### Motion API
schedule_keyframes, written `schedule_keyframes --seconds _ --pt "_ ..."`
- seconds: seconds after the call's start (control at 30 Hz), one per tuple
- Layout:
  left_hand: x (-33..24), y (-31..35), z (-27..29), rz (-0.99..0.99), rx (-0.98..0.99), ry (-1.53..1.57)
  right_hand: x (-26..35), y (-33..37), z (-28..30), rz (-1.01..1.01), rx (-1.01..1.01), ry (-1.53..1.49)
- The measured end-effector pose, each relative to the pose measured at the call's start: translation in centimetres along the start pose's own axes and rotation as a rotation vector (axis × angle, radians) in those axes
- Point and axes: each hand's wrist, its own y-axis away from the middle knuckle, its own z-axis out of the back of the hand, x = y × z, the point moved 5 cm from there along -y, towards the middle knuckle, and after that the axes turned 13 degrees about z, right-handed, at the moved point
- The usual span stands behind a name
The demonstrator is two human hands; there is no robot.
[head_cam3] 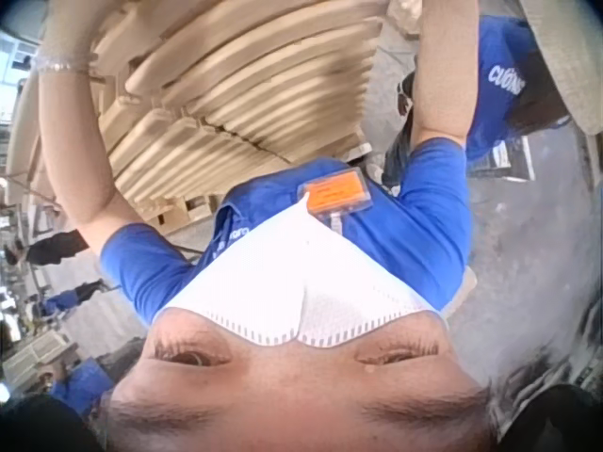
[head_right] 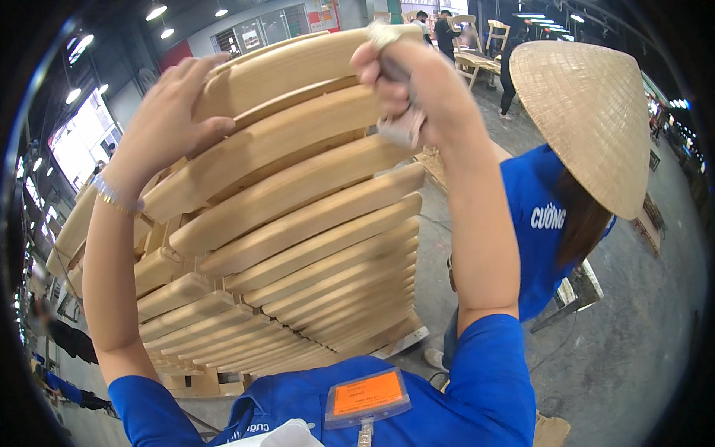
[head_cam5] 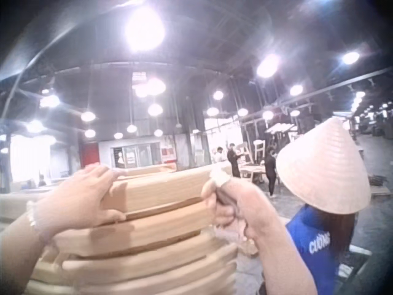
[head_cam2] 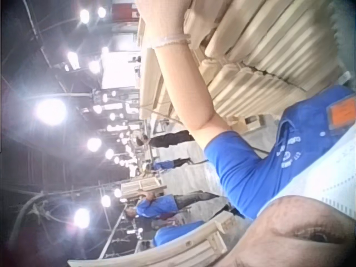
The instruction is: The person picks up wooden chair frames from a table and stacks them onto a growing pile. The person handles the frames one at a time, lifting and placing them carefully.
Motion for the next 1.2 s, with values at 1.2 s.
schedule_keyframes --seconds 1.2 --pt "-24.2 52.5 -41.2 -0.055 2.042 0.886 -17.1 93.2 9.6 -2.029 -0.763 0.854"
